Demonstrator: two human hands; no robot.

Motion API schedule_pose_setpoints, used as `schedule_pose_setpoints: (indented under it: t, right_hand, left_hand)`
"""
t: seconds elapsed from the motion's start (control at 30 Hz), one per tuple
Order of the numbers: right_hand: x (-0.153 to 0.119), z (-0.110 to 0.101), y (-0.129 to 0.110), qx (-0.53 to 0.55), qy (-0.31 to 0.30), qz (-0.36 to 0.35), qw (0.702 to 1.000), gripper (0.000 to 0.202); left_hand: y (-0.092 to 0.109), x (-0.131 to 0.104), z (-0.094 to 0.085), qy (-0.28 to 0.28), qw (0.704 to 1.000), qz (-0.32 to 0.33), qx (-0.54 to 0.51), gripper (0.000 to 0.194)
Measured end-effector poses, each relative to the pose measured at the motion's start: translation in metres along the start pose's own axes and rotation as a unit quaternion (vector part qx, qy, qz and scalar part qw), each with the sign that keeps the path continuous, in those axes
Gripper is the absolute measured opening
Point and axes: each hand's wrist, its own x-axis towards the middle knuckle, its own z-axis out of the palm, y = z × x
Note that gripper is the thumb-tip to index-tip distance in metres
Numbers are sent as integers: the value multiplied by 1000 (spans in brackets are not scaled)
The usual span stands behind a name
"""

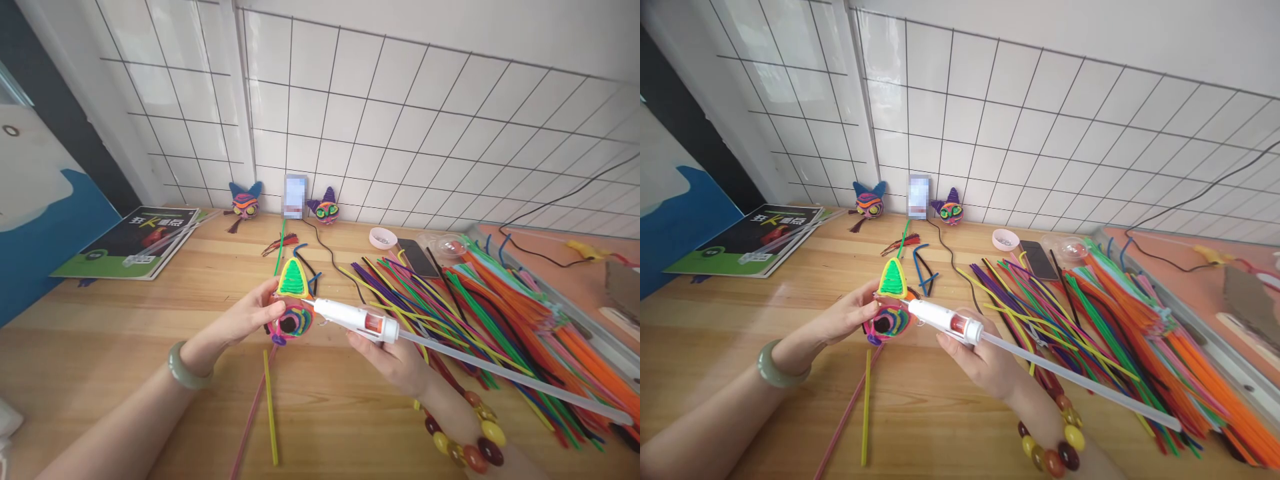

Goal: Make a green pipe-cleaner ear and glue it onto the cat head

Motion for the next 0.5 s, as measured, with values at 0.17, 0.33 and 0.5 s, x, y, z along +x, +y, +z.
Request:
schedule_pose_setpoints:
  t: [0.17, 0.33, 0.5]
  right_hand:
    - [1, -1, -4, -1, -7, -11, 1000, 16]
    - [-1, -2, -5, -13, -8, -12, 1000, 16]
    - [0, -3, -3, -17, -10, -13, 1000, 12]
  left_hand:
    - [0, 0, 2, -15, 1000, -9, -12, 47]
    - [2, 0, 3, -10, 1000, -14, -12, 49]
    - [1, -1, 2, 1, 1000, -12, -10, 48]
